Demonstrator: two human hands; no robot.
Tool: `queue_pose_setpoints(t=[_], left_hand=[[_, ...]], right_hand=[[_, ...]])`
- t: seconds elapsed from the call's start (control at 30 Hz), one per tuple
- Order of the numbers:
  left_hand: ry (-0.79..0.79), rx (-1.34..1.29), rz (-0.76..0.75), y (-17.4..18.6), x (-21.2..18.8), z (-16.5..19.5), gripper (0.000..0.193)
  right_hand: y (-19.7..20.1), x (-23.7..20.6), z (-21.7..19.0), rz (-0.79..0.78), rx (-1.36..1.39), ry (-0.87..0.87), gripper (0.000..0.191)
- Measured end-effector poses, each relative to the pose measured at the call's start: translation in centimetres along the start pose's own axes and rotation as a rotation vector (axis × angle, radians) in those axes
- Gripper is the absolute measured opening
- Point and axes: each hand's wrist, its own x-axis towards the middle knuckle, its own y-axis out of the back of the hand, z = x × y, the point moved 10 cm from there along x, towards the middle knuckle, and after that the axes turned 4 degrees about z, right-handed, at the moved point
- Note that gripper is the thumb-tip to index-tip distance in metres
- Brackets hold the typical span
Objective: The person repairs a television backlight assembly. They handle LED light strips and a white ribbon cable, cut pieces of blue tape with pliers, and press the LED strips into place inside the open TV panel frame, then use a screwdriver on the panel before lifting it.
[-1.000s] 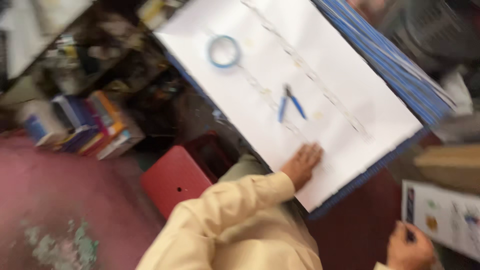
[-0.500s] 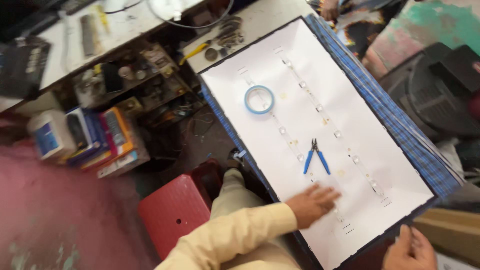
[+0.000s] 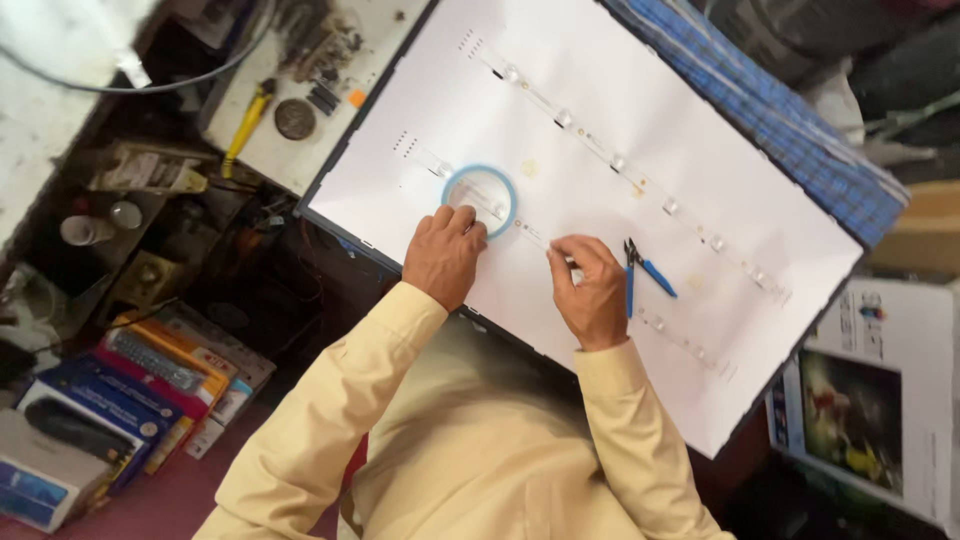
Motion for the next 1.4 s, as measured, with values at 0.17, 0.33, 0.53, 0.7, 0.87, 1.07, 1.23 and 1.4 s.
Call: queue_pose_setpoints(t=[0.17, 0.33, 0.53, 0.7, 0.87, 1.07, 1.23, 1.4], left_hand=[[0.095, -0.485, 0.226, 2.9, 0.0, -1.0, 0.014], [0.326, -0.896, 0.238, 3.3, -0.9, -1.4, 0.016], [0.341, -0.981, 0.243, 3.8, -1.2, 1.0, 0.016], [0.168, -0.858, 0.304, 5.0, -0.5, 4.4, 0.021], [0.009, -0.751, 0.255, 5.5, 0.4, 8.7, 0.023], [-0.069, -0.663, 0.124, 4.0, 1.5, 13.6, 0.023], [-0.127, -0.687, 0.073, 2.3, 1.9, 17.2, 0.021], [-0.157, -0.693, 0.022, 0.5, 1.9, 20.0, 0.018]], right_hand=[[-0.1, 0.6, 0.6, 0.015, 0.213, -0.207, 0.014], [0.1, 0.7, -2.0, -0.028, 0.555, -0.198, 0.023], [1.8, 0.5, -4.9, 0.085, 0.373, -0.088, 0.027], [4.5, -0.5, -4.0, 0.239, 0.203, -0.087, 0.020], [4.8, -2.1, 1.2, 0.106, 0.604, -0.391, 0.016], [8.1, -4.3, 3.9, 0.169, 0.706, -0.420, 0.012], [11.2, -6.1, 6.0, 0.230, 0.690, -0.440, 0.011], [14.1, -7.5, 7.6, 0.387, 0.799, -0.455, 0.019]])
